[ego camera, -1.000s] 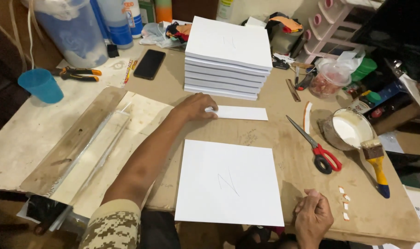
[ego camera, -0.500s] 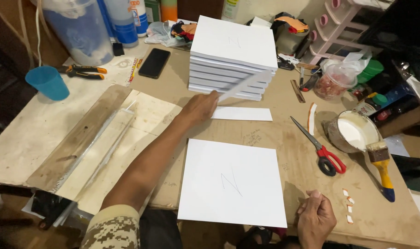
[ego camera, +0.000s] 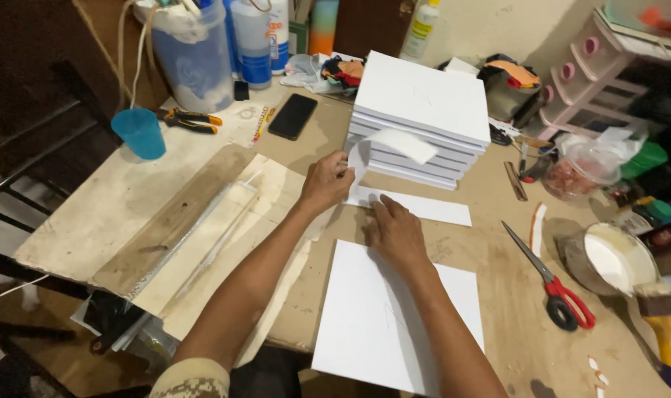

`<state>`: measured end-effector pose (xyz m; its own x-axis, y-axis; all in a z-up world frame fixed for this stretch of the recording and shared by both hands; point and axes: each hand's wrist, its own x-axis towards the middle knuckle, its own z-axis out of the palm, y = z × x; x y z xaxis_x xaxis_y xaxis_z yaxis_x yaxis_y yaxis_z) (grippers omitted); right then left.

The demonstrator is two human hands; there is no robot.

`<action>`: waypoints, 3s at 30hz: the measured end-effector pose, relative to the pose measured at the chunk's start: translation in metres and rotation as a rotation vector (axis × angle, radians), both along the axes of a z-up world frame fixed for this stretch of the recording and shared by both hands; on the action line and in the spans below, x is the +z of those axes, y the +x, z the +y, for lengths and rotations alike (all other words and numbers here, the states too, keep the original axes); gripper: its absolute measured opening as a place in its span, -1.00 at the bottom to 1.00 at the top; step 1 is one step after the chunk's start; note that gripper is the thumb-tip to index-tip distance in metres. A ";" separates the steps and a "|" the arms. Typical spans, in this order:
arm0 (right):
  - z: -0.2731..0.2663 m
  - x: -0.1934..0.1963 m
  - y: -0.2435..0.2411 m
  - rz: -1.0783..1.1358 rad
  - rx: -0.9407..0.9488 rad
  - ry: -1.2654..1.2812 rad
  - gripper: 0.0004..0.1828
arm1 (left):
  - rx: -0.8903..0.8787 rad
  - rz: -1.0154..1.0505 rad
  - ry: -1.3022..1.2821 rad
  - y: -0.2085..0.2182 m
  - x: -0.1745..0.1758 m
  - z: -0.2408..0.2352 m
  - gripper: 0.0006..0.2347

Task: Attaching paper labels to the spines of paper stacks using glue and scissors.

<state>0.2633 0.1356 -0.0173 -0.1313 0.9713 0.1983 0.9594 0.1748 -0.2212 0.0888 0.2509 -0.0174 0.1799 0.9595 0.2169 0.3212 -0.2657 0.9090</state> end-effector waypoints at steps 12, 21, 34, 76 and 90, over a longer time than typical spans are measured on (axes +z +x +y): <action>0.029 -0.009 0.002 0.080 -0.158 -0.115 -0.50 | 0.391 -0.313 0.176 -0.086 0.070 -0.015 -0.74; -0.119 0.008 0.014 0.871 0.074 -0.310 -0.54 | -0.564 0.027 0.157 -0.054 0.105 -0.170 -0.63; -0.289 0.006 0.021 1.524 -0.541 0.152 -0.60 | -0.361 -0.085 0.010 -0.037 0.043 -0.304 -0.79; -0.308 -0.008 0.025 1.599 -0.484 0.586 -0.47 | -0.034 -0.318 -0.308 -0.036 0.036 -0.337 -0.69; -0.366 -0.142 0.073 1.857 -0.246 -0.135 -0.54 | -1.036 0.021 -0.164 -0.041 0.062 -0.358 -0.31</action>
<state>0.3359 -0.2304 -0.1595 0.2596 0.9517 -0.1638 -0.4889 -0.0167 -0.8722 0.0475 -0.1069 0.0442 0.9322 0.3516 0.0857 0.0231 -0.2939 0.9555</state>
